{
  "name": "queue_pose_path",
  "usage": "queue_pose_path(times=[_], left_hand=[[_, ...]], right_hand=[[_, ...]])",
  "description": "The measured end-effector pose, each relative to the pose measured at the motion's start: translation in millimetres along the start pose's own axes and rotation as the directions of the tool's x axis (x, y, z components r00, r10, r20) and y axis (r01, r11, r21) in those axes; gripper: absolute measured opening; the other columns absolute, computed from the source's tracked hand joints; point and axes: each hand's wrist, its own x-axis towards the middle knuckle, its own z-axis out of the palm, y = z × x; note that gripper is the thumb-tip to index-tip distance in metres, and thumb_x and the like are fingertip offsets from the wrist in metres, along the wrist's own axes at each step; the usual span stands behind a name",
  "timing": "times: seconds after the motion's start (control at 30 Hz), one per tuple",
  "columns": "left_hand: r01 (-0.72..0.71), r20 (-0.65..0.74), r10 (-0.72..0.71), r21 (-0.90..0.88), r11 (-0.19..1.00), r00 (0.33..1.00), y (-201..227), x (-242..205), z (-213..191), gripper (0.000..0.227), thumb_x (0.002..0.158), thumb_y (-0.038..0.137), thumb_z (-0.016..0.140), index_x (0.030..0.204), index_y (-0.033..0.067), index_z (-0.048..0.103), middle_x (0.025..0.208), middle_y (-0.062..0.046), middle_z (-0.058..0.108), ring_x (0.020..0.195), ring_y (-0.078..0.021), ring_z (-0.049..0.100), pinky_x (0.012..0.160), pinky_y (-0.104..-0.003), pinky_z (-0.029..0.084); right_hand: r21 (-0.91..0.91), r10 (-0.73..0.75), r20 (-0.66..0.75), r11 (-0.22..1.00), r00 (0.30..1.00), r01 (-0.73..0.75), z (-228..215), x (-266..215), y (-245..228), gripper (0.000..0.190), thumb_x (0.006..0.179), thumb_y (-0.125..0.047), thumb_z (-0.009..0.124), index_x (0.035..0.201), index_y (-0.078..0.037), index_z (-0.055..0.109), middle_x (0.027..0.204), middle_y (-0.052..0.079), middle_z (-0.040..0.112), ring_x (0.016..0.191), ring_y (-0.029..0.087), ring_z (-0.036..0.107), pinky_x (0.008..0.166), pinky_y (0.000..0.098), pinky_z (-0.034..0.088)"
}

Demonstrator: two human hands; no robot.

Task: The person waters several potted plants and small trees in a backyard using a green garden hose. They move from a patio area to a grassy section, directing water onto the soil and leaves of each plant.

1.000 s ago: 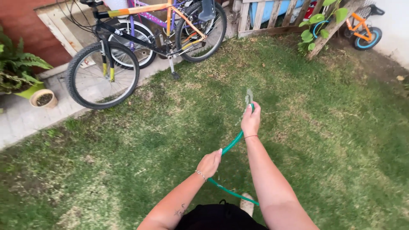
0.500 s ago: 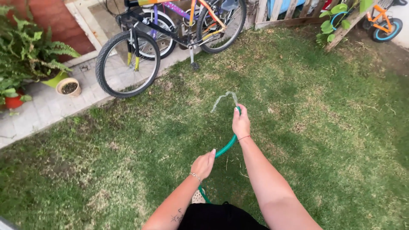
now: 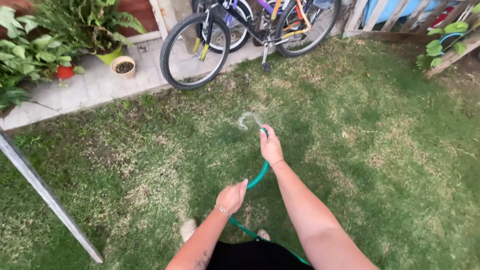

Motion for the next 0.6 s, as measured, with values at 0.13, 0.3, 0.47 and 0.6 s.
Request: queue_pose_path(times=[0.13,0.3,0.47,0.6], left_hand=[[0.018,0.010,-0.018,0.024,1.000,1.000,-52,-4,-35,0.071,0.108,0.053,0.014,0.113,0.0099,0.070,0.104,-0.022,0.074,0.106,-0.0387,0.071,0.092,-0.052,0.057],[0.031,0.040,-0.035,0.099,0.995,0.999,-127,-19,-129,0.070,0.108,0.053,0.013,0.116,0.0101,0.067,0.107,-0.021,0.074,0.110,-0.0404,0.069,0.095,-0.053,0.056],[0.075,0.013,-0.078,0.139,0.987,0.997,-209,-24,-216,0.071,0.107,0.055,0.013,0.115,0.0099,0.067,0.107,-0.023,0.074,0.110,-0.0405,0.069,0.097,-0.054,0.055],[0.122,-0.061,-0.111,0.210,0.970,0.992,-246,-28,-292,0.069,0.107,0.056,0.014,0.118,0.0136,0.067,0.107,-0.020,0.075,0.109,-0.0369,0.071,0.097,-0.052,0.056]], right_hand=[[0.005,-0.008,-0.007,1.000,1.000,0.008,54,0,-41,0.039,0.107,-0.046,0.040,0.140,-0.030,0.052,0.108,0.021,0.073,0.110,0.037,0.069,0.096,0.0504,0.055],[0.084,0.017,-0.046,0.996,0.999,-0.013,138,8,-91,0.038,0.107,-0.043,0.040,0.141,-0.029,0.051,0.108,0.023,0.072,0.109,0.038,0.069,0.097,0.0507,0.054],[0.133,0.018,-0.068,0.991,0.998,-0.009,222,11,-152,0.038,0.106,-0.043,0.041,0.141,-0.030,0.050,0.109,0.023,0.071,0.113,0.040,0.067,0.100,0.0505,0.053],[0.184,0.008,-0.076,0.983,0.997,0.006,270,18,-206,0.037,0.107,-0.042,0.041,0.139,-0.028,0.051,0.100,0.018,0.073,0.105,0.034,0.070,0.096,0.0484,0.055]])
